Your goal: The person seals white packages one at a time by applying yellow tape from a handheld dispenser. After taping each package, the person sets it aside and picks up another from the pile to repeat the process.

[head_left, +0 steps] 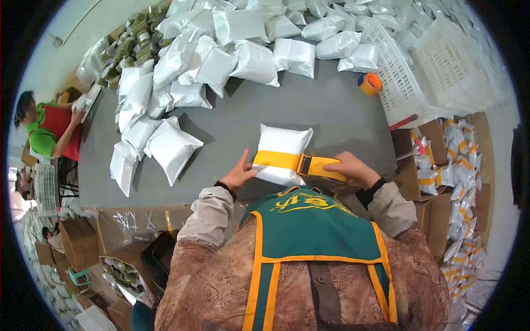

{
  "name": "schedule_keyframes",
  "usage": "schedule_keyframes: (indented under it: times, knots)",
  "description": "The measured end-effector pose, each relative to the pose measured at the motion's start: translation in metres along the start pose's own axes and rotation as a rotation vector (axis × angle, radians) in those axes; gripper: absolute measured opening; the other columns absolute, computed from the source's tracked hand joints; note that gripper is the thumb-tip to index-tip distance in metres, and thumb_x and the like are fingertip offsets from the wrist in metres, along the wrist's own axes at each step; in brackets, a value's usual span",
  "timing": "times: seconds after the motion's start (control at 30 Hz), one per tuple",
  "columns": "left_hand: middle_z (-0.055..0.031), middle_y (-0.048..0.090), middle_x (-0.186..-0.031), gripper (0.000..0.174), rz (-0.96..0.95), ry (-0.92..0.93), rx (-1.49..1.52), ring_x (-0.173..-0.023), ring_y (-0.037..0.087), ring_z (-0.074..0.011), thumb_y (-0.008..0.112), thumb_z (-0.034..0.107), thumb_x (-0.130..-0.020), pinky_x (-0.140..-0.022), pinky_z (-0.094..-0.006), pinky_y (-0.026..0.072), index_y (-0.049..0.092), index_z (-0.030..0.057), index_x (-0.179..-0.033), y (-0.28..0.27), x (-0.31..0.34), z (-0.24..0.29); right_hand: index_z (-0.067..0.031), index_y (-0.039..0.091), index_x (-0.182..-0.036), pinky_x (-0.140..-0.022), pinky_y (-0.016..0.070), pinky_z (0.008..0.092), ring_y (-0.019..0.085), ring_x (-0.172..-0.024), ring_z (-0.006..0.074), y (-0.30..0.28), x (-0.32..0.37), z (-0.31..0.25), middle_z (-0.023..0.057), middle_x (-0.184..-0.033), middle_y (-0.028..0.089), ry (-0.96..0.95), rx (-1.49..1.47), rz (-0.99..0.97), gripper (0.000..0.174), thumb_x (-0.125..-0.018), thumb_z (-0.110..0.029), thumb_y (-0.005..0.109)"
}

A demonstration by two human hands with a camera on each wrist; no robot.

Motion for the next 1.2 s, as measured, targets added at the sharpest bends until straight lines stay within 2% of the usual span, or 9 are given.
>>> schedule_keyframes:
  times: [0.1,0.23,0.3,0.5,0.77,0.97,1.07,1.13,1.2]
  knots:
    - [-0.0277,0.022,-0.149,0.134,0.023,0.178,-0.941,-0.138,0.027,-0.0338,0.086,0.034,-0.063,-0.111,-0.0423,0.0256,-0.013,0.0005,-0.148,0.017,0.01,0.0,0.0057,0.069,-0.092,-0.062,0.049,0.0337,0.063,-0.065,0.0193,-0.022,0.026,-0.046,0.0125,-0.076,0.067,-0.118,-0.146,-0.058,0.053,-0.08,-0.045,0.069]
    - [-0.0222,0.026,-0.145,0.131,0.793,0.472,-0.673,-0.131,0.032,-0.0349,0.093,0.025,-0.05,-0.112,-0.0435,0.0261,0.007,-0.0003,-0.147,0.072,0.024,0.027,0.006,0.066,-0.104,-0.064,0.0475,0.0295,0.06,-0.072,0.0135,-0.004,0.016,-0.107,0.0088,-0.082,0.067,-0.047,-0.618,-0.193,0.049,-0.084,-0.039,0.067]
    - [-0.0163,0.048,-0.127,0.106,0.771,0.515,-0.085,-0.116,0.05,-0.0283,0.087,0.017,-0.06,-0.1,-0.0376,0.0408,0.022,-0.0002,-0.141,0.075,0.018,0.026,0.0065,0.064,-0.107,-0.066,0.0469,0.0291,0.06,-0.075,0.0136,0.012,-0.007,-0.124,0.0087,-0.085,0.067,-0.102,-0.622,-0.148,0.05,-0.085,-0.039,0.066]
    - [-0.0119,0.06,-0.113,0.058,0.984,0.48,0.164,-0.099,0.06,-0.0212,0.076,0.005,-0.072,-0.088,-0.0331,0.0473,0.046,-0.0017,-0.122,0.013,-0.008,0.02,0.0054,0.065,-0.106,-0.065,0.0468,0.0283,0.058,-0.074,0.0126,0.01,-0.015,-0.151,0.0085,-0.087,0.066,-0.14,-0.47,-0.129,0.047,-0.086,-0.038,0.065]
    - [-0.0109,0.061,-0.121,0.052,0.788,0.239,0.938,-0.106,0.061,-0.0268,0.064,0.029,-0.087,-0.091,-0.0389,0.0487,0.05,-0.0006,-0.127,-0.006,-0.021,0.008,0.0063,0.068,-0.085,-0.058,0.0483,0.0317,0.06,-0.063,0.0168,0.006,-0.005,-0.018,0.0122,-0.073,0.064,0.038,-0.083,-0.172,0.06,-0.081,-0.053,0.063]
    - [-0.0082,0.057,-0.129,0.056,0.651,0.078,0.958,-0.115,0.057,-0.029,0.054,0.043,-0.09,-0.097,-0.0459,0.0448,0.047,0.0077,-0.133,0.02,-0.031,0.02,0.0042,0.069,-0.085,-0.071,0.0523,0.0447,0.067,-0.079,0.0377,0.076,-0.054,-0.095,0.0235,-0.083,0.067,-0.132,0.29,0.098,0.054,-0.077,-0.048,0.062]
    - [-0.0099,0.053,-0.133,0.059,0.564,0.16,0.995,-0.118,0.054,-0.0306,0.048,0.046,-0.092,-0.1,-0.0466,0.0429,0.041,0.0098,-0.138,0.021,-0.015,0.02,0.0029,0.069,-0.084,-0.072,0.0524,0.0453,0.066,-0.079,0.0376,0.084,-0.058,-0.107,0.0235,-0.083,0.067,-0.213,0.372,0.133,0.055,-0.077,-0.052,0.062]
    - [-0.0125,0.057,-0.126,0.05,0.549,0.391,0.248,-0.11,0.059,-0.0288,0.044,0.045,-0.095,-0.09,-0.0457,0.0498,0.047,0.0126,-0.133,0.01,-0.025,-0.022,0.0001,0.069,-0.085,-0.074,0.052,0.0453,0.066,-0.084,0.0383,0.088,-0.058,-0.12,0.0228,-0.084,0.067,-0.25,0.412,0.161,0.047,-0.078,-0.046,0.058]
    - [-0.0129,0.051,-0.132,0.051,0.267,0.571,0.584,-0.11,0.056,-0.0286,0.042,0.045,-0.096,-0.086,-0.0424,0.0512,0.043,0.0127,-0.135,0.019,-0.034,0.01,0.0005,0.068,-0.086,-0.073,0.0517,0.0453,0.065,-0.084,0.0382,0.098,-0.074,-0.1,0.0225,-0.085,0.067,-0.585,0.195,0.357,0.048,-0.078,-0.046,0.059]
Point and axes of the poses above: each hand's wrist, its own x-axis away from the middle knuckle, its own y-axis out of the palm, z = x × y, the point moved 1 cm from there along -x, towards the middle knuckle
